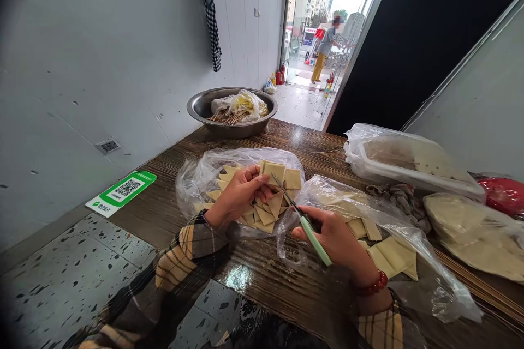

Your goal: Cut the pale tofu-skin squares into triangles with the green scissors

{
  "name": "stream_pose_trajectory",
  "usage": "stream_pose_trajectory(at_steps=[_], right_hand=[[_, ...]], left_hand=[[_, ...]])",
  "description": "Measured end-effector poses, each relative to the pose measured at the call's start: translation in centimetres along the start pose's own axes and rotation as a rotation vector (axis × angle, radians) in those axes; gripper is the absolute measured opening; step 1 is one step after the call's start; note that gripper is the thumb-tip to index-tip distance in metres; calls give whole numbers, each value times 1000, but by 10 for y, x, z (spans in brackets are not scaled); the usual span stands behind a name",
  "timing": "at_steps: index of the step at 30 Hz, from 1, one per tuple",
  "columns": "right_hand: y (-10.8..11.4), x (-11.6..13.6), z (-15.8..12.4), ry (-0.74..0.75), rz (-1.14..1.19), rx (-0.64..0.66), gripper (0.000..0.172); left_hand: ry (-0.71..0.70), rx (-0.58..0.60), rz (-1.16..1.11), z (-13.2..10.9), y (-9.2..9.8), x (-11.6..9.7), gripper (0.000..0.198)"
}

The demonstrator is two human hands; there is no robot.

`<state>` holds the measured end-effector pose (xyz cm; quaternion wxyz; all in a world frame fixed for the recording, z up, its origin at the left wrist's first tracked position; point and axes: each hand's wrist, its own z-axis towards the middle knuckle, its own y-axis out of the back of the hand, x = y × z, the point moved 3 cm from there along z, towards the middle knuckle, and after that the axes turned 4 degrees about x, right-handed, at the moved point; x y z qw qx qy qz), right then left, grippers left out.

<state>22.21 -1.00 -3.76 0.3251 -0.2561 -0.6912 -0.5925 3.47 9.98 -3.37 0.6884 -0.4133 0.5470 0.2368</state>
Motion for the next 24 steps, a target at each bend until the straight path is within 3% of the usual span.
stream_pose_trajectory(at_steps=[10,19,24], right_hand=[[-1,-2,1,-16,12,-21,60],[-3,6,3,14,21,3,60],[-5,4,3,28,3,-10,57]], left_hand=[[15,15,42,0,1,4,34],[53,132,90,-4,-7,4,32],[63,132,74,-5,-7,4,32]])
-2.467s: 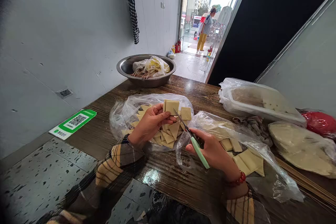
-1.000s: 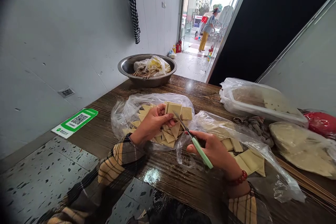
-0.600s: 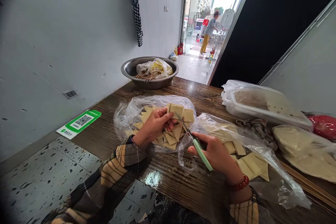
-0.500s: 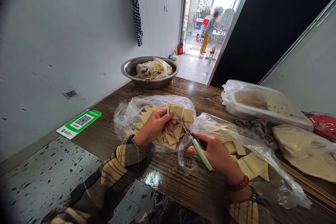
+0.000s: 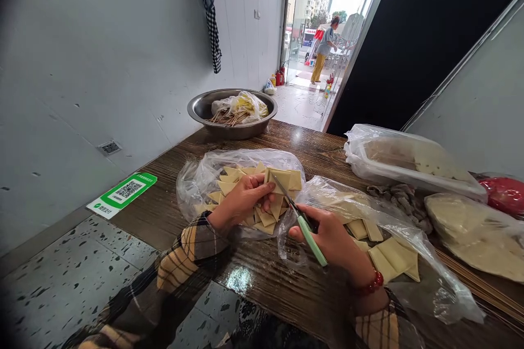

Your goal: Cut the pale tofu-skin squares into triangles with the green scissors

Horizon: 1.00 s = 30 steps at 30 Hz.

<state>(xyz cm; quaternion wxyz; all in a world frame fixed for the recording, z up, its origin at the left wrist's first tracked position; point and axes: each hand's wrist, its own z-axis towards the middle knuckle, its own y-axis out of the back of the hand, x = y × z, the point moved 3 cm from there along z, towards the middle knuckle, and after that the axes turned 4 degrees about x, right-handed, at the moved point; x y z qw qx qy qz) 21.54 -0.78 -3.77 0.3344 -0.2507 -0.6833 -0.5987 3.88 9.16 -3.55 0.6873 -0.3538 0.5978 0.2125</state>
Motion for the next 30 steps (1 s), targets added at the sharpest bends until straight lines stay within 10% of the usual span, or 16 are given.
stream_pose_trajectory(at_steps=[13,30], right_hand=[[-1,-3,1,18,-10,-20,49],[2,-6,1,26,-16,-44,53]], left_hand=[[-101,-159,176,0,5,-8,32],[-31,21,197,-3,2,-8,33]])
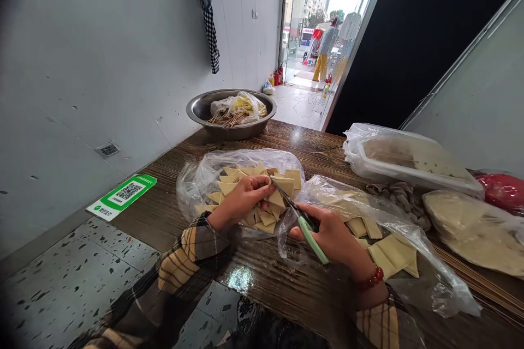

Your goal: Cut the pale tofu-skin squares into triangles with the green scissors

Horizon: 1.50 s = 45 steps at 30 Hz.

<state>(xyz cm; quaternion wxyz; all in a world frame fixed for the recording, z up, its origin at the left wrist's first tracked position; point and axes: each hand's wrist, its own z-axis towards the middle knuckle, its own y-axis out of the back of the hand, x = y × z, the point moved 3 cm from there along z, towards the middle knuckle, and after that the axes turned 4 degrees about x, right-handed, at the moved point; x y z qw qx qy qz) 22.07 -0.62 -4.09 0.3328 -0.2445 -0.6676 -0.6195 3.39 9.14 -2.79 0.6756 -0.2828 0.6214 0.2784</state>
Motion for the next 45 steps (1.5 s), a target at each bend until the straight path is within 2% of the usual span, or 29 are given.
stream_pose_trajectory(at_steps=[6,9,11,13,16,19,21,24,27,31,36,45], right_hand=[[-1,0,1,19,30,2,47],[-2,4,2,21,55,15,44],[-2,6,3,22,68,4,43],[-1,6,4,10,98,-45,47],[1,0,4,-46,243,-132,57],[2,-7,4,-106,454,-202,63],[2,-11,4,-120,546,-244,66],[3,-12,5,-107,617,-282,66],[4,-12,5,-109,654,-297,62],[4,-11,7,-118,662,-295,62],[3,-10,8,-88,629,-282,59],[5,-7,5,-53,588,-282,58]], left_hand=[[32,1,9,1,1,2,34],[25,-37,32,2,4,4,34],[-7,-124,51,3,9,3,31],[-70,-263,113,4,17,2,26],[-202,-468,346,5,28,-2,18],[-312,-600,584,5,33,-2,31],[-368,-635,712,6,30,-2,38],[-427,-576,915,9,17,-4,34],[-423,-403,1164,16,-4,-8,32],[-334,-187,1440,26,-25,-9,29],[-258,-170,1569,36,-32,-5,31],[-250,-169,1653,44,-36,5,21]])
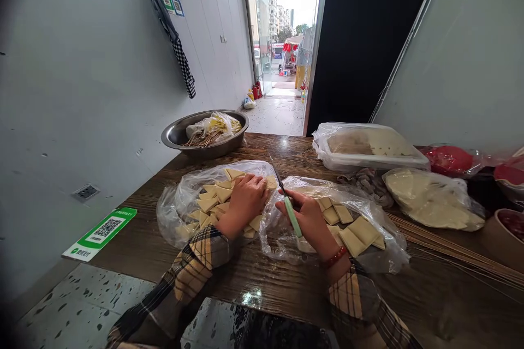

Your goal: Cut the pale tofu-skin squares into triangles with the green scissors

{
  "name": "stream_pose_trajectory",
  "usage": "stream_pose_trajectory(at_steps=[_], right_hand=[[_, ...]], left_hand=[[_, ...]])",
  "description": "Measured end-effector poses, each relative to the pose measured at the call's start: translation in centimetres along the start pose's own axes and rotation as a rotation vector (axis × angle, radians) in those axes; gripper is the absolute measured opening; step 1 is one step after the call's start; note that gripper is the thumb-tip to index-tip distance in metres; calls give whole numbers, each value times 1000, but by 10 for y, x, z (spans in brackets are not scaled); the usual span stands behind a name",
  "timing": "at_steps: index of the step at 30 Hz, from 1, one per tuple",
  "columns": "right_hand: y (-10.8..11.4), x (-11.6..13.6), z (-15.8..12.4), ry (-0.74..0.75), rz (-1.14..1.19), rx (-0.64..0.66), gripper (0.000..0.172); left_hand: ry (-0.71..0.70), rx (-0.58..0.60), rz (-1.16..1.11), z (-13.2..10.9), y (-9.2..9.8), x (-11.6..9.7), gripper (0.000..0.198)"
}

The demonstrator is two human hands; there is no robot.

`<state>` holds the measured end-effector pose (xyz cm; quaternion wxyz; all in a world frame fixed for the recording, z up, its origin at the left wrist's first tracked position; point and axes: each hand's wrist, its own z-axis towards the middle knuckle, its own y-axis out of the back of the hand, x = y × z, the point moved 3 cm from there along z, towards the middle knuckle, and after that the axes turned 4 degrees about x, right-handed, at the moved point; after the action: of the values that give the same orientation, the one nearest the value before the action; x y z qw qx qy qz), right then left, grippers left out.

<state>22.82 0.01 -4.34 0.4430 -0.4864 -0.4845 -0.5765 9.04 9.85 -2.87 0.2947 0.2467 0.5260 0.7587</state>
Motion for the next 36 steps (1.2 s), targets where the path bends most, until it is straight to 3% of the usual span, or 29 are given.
stream_pose_trajectory(at_steps=[5,9,13,17,27,36], right_hand=[[0,1,0,22,-27,-17,58],[0,0,0,8,-8,-29,59],[0,1,0,13,-45,-6,57],[0,3,-3,14,-134,40,54],[6,14,-8,40,-440,123,57],[3,16,-10,34,-528,209,58]], left_hand=[[88,-101,-182,3,-2,10,23],[240,-237,-723,-1,4,26,25],[377,-230,-1268,-8,8,40,31],[409,-235,-1655,-14,12,45,35],[387,-246,-1877,-19,18,50,31],[383,-157,-1918,-21,20,46,32]])
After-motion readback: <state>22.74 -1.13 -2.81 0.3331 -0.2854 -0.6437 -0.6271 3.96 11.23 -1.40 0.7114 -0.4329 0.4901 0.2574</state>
